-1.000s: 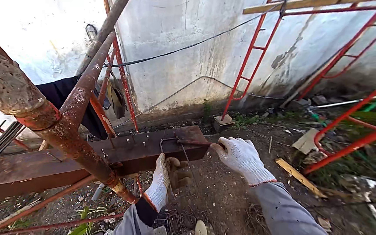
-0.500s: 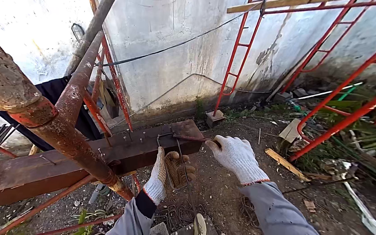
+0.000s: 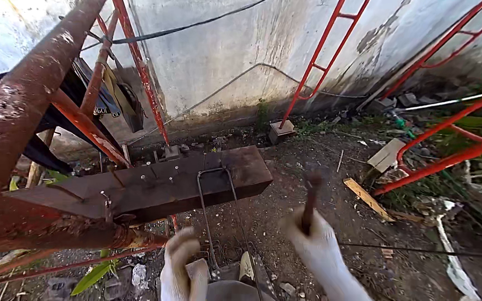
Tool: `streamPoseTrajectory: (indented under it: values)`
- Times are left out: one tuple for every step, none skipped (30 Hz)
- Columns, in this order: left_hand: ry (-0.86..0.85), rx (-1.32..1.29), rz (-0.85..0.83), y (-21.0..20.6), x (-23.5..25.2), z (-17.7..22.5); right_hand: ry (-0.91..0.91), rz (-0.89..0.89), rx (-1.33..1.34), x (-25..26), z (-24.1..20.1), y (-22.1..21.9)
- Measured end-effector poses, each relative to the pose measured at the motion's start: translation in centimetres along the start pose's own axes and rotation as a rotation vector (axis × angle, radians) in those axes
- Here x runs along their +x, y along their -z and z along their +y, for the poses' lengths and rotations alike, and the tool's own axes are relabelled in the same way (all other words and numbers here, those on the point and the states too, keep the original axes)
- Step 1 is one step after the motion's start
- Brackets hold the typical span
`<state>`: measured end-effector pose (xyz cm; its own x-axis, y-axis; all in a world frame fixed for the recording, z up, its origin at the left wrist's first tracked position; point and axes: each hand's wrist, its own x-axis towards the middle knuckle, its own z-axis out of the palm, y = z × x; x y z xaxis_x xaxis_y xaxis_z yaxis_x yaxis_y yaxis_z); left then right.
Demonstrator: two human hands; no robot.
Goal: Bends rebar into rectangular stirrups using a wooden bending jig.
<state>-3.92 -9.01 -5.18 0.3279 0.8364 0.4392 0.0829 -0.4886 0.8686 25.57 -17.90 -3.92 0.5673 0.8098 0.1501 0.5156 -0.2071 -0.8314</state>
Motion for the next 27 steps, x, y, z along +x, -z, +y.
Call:
streamPoseTrajectory:
  values:
    - [-0.116,0.166,-0.069,0.9,-0.2,0.0,-0.059,-0.027,0.049,-2.6,-0.5,-0.8]
    - [-0.201,0.315,-0.144,1.4,0.0,0.4,-0.108,-0.084,0.091,-5.1,-1.4,-1.4]
    - [-0.262,0.443,-0.205,1.4,0.4,0.8,-0.136,-0.142,0.135,-7.1,-2.4,-1.9]
    - [-0.321,0.539,-0.249,1.1,1.1,1.1,-0.131,-0.194,0.19,-8.5,-3.4,-2.3]
    - [-0.377,0.589,-0.278,0.9,2.0,1.3,-0.096,-0.229,0.253,-9.3,-4.1,-2.8]
    - [-0.428,0.588,-0.297,0.7,3.1,1.7,-0.058,-0.262,0.303,-9.5,-4.8,-2.9]
    - [-0.462,0.554,-0.32,0.7,4.4,2.4,-0.024,-0.294,0.345,-9.1,-5.7,-2.8]
    - [-0.482,0.499,-0.346,0.7,5.9,3.5,0.009,-0.304,0.384,-8.2,-6.8,-2.3]
    - [-0.49,0.438,-0.365,0.7,7.6,4.8,0.063,-0.292,0.44,-7.2,-7.8,-1.6]
    - [-0.496,0.384,-0.375,0.6,9.5,6.2,0.156,-0.264,0.477,-5.6,-8.5,-0.8]
    - [-0.491,0.331,-0.37,0.4,11.4,7.7,0.267,-0.241,0.472,-3.6,-9.1,0.2]
    - [-0.47,0.317,-0.353,0.3,13.5,9.3,0.367,-0.207,0.444,-1.1,-10.8,1.3]
    - [-0.422,0.315,-0.325,0.1,15.5,10.8,0.442,-0.17,0.405,1.6,-13.3,2.3]
    - [-0.348,0.319,-0.305,0.0,17.5,12.2,0.507,-0.117,0.363,4.2,-16.1,3.1]
    - [-0.256,0.309,-0.302,-0.2,19.6,13.3,0.588,-0.036,0.326,7.0,-17.9,3.1]
    - [-0.171,0.285,-0.31,-0.3,21.5,14.0,0.651,0.049,0.317,9.5,-19.5,2.9]
    - [-0.098,0.258,-0.311,-0.4,23.1,14.4,0.669,0.113,0.323,11.5,-20.9,2.5]
    - [-0.055,0.224,-0.294,-0.6,24.8,14.5,0.651,0.154,0.298,13.3,-22.6,2.4]
    - [-0.035,0.193,-0.281,-0.5,26.4,14.5,0.615,0.167,0.238,14.7,-24.4,2.3]
    - [-0.006,0.173,-0.291,-0.2,27.0,14.3,0.567,0.172,0.231,15.4,-25.8,1.7]
    - [0.051,0.154,-0.299,0.0,26.6,13.8,0.514,0.165,0.262,16.0,-26.9,0.9]
    - [0.086,0.137,-0.285,0.1,26.6,13.3,0.444,0.128,0.321,17.0,-28.0,0.3]
    - [0.103,0.116,-0.271,0.3,27.0,12.8,0.358,0.098,0.402,18.4,-29.3,-0.4]
    - [0.133,0.088,-0.266,0.4,27.1,12.2,0.271,0.062,0.461,19.4,-30.1,-1.0]
    - [0.153,0.078,-0.26,0.3,27.3,12.2,0.219,0.036,0.485,20.0,-30.5,-1.5]
    - [0.166,0.08,-0.25,0.1,27.5,12.4,0.187,0.031,0.49,20.5,-30.9,-1.9]
    - [0.182,0.083,-0.241,0.0,27.7,12.6,0.166,0.029,0.487,20.8,-31.0,-2.3]
